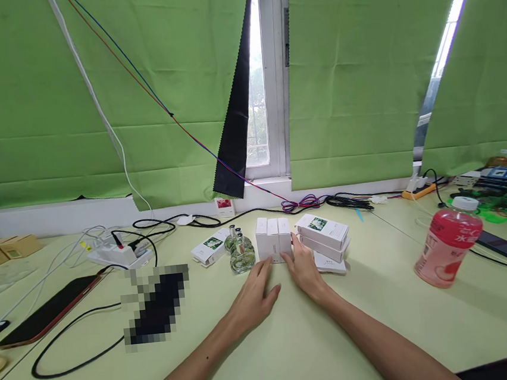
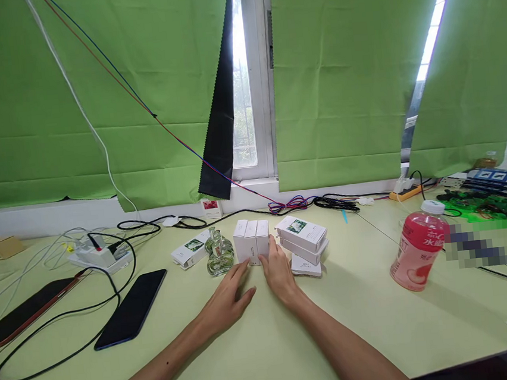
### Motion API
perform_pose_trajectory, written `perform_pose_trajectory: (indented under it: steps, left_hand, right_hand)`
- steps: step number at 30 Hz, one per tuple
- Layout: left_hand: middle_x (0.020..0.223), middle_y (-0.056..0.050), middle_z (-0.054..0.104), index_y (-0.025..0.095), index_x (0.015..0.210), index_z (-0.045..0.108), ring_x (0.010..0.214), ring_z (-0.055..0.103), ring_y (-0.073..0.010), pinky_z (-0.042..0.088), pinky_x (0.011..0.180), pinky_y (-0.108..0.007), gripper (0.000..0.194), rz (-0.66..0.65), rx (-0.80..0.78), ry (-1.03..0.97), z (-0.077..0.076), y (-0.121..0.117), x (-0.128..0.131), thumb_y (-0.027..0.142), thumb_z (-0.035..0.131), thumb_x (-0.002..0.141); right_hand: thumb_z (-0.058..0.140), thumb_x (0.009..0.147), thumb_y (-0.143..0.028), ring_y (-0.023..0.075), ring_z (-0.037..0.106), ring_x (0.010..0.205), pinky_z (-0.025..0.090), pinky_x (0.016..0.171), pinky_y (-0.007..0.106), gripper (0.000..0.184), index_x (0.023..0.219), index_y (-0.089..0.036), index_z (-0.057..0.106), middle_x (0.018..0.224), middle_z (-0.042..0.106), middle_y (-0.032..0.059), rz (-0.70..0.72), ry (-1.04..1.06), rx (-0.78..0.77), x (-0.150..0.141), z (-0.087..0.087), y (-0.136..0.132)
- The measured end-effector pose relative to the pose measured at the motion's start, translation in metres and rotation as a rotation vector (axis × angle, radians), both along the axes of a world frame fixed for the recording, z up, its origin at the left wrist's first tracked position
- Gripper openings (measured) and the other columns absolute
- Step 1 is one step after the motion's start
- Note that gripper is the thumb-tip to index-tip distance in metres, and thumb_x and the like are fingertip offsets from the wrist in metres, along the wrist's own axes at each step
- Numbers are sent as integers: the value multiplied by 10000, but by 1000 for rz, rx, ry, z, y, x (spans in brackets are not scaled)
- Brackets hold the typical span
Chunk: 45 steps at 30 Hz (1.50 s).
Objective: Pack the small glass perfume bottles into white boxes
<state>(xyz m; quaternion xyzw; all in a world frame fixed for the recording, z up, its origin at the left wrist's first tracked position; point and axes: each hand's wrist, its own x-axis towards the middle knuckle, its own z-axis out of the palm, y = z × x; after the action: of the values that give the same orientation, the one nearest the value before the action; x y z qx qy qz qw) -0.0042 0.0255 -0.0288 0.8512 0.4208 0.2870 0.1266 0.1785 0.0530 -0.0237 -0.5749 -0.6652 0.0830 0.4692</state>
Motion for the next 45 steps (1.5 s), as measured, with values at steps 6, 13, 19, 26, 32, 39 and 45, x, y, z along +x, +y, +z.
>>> perform_pose_trajectory:
  steps: [6, 13, 19, 26, 32, 39, 45]
  left_hand:
    - [1420, -178, 465, 232, 1464, 404, 1263, 552, -315, 581, 912, -451, 520, 61, 299, 68, 16, -5, 0, 219, 482, 951]
    - [1442, -195, 356, 257, 1531, 306, 1391, 354, -394, 560, 911, -510, 634, 172, 414, 174, 40, -3, 10, 148, 467, 928]
    - [1518, -186, 286, 275, 1521, 348, 1470, 178, -458, 451, 1029, -591, 766, 280, 346, 213, 56, 19, 35, 40, 535, 817]
    - [1528, -198, 300, 260, 1497, 381, 1483, 142, -465, 377, 1079, -599, 772, 312, 219, 244, 56, 31, 50, 26, 555, 782]
    - [1555, -223, 231, 220, 1498, 372, 1473, 140, -476, 344, 1093, -615, 767, 305, 148, 184, 53, 29, 52, 20, 543, 777]
    - [1571, -198, 194, 238, 1496, 361, 1479, 125, -430, 375, 1077, -593, 785, 269, 115, 84, 49, 31, 53, 51, 570, 763]
    - [1585, -188, 184, 256, 1499, 358, 1486, 127, -412, 395, 1064, -585, 801, 271, 107, 61, 45, 31, 53, 47, 581, 759]
  right_hand:
    - [538, 911, -220, 300, 617, 1192, 491, 929, 374, 567, 1447, -96, 400, 1309, 621, 211, 22, 31, -87, -1, 6, -4]
    - [536, 911, -195, 280, 653, 1114, 485, 876, 325, 531, 1422, -114, 416, 1263, 641, 196, 9, 9, -166, -4, 9, -8]
    - [528, 910, -170, 275, 681, 1042, 480, 823, 307, 562, 1448, -111, 377, 1192, 670, 189, 4, -31, -251, -3, 13, -11]
    - [540, 926, -191, 278, 709, 936, 450, 771, 305, 565, 1453, -107, 357, 1026, 725, 162, -23, -113, -344, -3, 22, -16]
    - [513, 951, -201, 298, 706, 978, 434, 739, 310, 597, 1495, -107, 285, 1058, 720, 177, -12, -140, -406, -5, 29, -21]
    - [455, 975, -146, 289, 716, 969, 425, 720, 292, 565, 1503, -110, 254, 1047, 730, 168, -5, -148, -445, -4, 33, -23]
    - [433, 991, -141, 283, 725, 961, 432, 701, 283, 560, 1512, -121, 228, 1034, 741, 154, 5, -137, -433, -3, 28, -21]
